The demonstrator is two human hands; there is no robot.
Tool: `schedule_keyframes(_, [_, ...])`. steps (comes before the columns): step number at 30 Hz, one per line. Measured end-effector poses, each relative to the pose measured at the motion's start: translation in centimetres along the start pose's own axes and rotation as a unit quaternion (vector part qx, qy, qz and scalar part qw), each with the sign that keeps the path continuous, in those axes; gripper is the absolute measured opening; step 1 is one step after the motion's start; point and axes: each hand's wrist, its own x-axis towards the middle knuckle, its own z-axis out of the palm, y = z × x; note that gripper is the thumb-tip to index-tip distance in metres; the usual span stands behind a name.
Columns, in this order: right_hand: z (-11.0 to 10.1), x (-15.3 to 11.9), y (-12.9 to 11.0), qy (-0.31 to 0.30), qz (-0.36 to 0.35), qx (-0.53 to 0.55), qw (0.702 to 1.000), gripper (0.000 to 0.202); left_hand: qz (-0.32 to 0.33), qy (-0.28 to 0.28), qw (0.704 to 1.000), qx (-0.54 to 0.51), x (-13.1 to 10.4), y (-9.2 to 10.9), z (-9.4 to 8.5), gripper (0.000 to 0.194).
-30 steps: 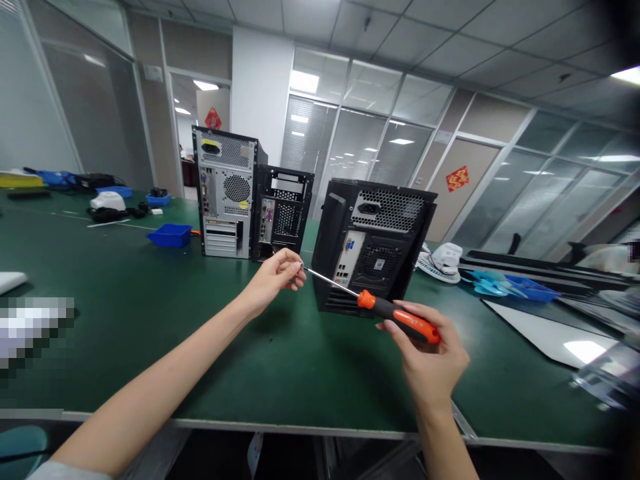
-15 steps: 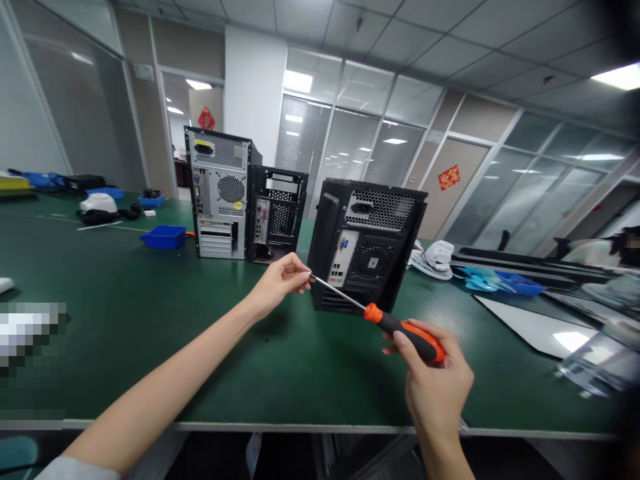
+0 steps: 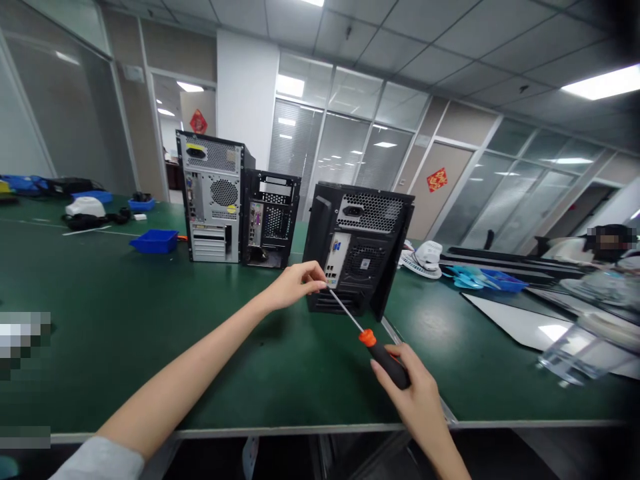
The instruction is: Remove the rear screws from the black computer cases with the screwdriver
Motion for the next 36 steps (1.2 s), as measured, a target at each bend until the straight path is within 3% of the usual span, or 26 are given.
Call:
schedule_keyframes(4, [0.2, -0.5, 0.9, 0.009, 0.032, -0.017, 0.999, 0.024, -0.009, 0.032, 0.996, 0.078, 1.0, -1.0, 0.6, 0.011])
schedule_keyframes(9, [1.5, -1.3, 1.3, -0.034, 0.086, -0.057, 0.994, 0.028, -0.079, 0.167, 0.978, 0.096, 2.1, -3.7, 1.3, 0.013])
schedule_keyframes(11, [2.2, -1.5, 1.1, -0.064, 0.112, -0.093, 0.987, 0.027, -0.107, 0.189, 0.971, 0.101, 2.2, -4.9, 1.7, 0.02])
schedule_keyframes(17, [3.8, -1.5, -0.2, -0.155, 0.152, -0.189, 0.958, 0.023, -0.149, 0.13, 0.966, 0.168, 1.7, -7.6, 3.0, 0.038])
schedule_keyframes(25, [4.8, -1.4, -1.1, -0.168, 0.161, -0.21, 0.95, 0.023, -0.173, 0.06, 0.967, 0.178, 0.8, -9.4, 4.3, 0.052])
schedule_keyframes(36, [5.2, -0.8, -1.5, -0.168, 0.148, -0.239, 0.945, 0.023, -0.184, 0.053, 0.981, 0.036, 0.3, -10.0, 4.8, 0.063])
